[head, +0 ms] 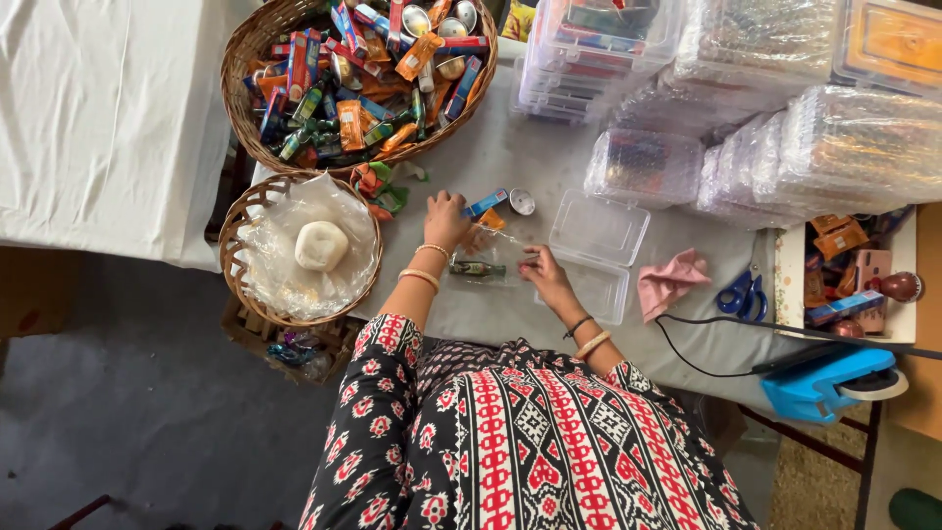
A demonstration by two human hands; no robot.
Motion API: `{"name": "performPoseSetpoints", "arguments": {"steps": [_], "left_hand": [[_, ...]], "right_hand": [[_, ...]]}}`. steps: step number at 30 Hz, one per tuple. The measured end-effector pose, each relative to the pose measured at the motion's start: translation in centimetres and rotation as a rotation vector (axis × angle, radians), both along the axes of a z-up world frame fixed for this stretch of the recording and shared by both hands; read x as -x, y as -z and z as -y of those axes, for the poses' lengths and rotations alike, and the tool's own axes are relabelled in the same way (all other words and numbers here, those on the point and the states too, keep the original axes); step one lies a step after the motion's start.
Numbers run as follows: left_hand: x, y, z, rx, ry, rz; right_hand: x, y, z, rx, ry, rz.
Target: The person packs small retail items from a basket into clear plastic containers, closes the lids, and wraps the containers with clear plastic film. They also pick individual packets and tubes from the basket and set them on the table while filling the containers.
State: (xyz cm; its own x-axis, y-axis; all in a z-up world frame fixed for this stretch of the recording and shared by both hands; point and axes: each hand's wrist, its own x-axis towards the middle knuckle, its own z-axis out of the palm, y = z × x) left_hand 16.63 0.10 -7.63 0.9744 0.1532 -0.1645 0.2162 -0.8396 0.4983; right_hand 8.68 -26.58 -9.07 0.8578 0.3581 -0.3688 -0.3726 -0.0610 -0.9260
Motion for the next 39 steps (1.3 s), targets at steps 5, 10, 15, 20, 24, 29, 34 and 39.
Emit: {"name": "performPoseSetpoints", "arguments": {"steps": [5, 10, 15, 20, 24, 29, 34, 39], "left_hand": [[-0.1, 0.7, -0.9, -0.005, 0.08, 0.007], [0.2, -1.9, -2.9, 0.033, 0.033, 0.163], [1.3, -7.9, -3.1, 0.667, -0.008, 0.167], [3.4, -6.0, -1.2, 0.945, 0.032, -0.07], [5.0, -4.9, 0.6, 0.968, 0.044, -0.183], [6.4, -6.9, 1.6, 1.005, 0.026, -0.26], [7.6, -4.8, 1.1, 0.659, 0.032, -0.074], [9.8, -3.5, -1.4, 0.44, -0.052, 0.23]], "right_hand": [[-0.2, -1.9, 2.1, 0.051, 0.099, 0.101], [0.0, -4.3, 3.7, 0.092, 0.194, 0.148], [-0.4, -6.8, 3.6, 0.031, 0.235, 0.137], [-1.6, -12.4, 0.3, -0.044, 0.122, 0.236], [-1.6, -13.0, -0.6, -0.054, 0.111, 0.262], [-1.1, -10.8, 1.1, -0.059, 0.136, 0.165], [-0.8, -9.4, 4.3, 0.052, 0.222, 0.241], [0.1, -11.0, 7.6, 0.343, 0.371, 0.417]]}}
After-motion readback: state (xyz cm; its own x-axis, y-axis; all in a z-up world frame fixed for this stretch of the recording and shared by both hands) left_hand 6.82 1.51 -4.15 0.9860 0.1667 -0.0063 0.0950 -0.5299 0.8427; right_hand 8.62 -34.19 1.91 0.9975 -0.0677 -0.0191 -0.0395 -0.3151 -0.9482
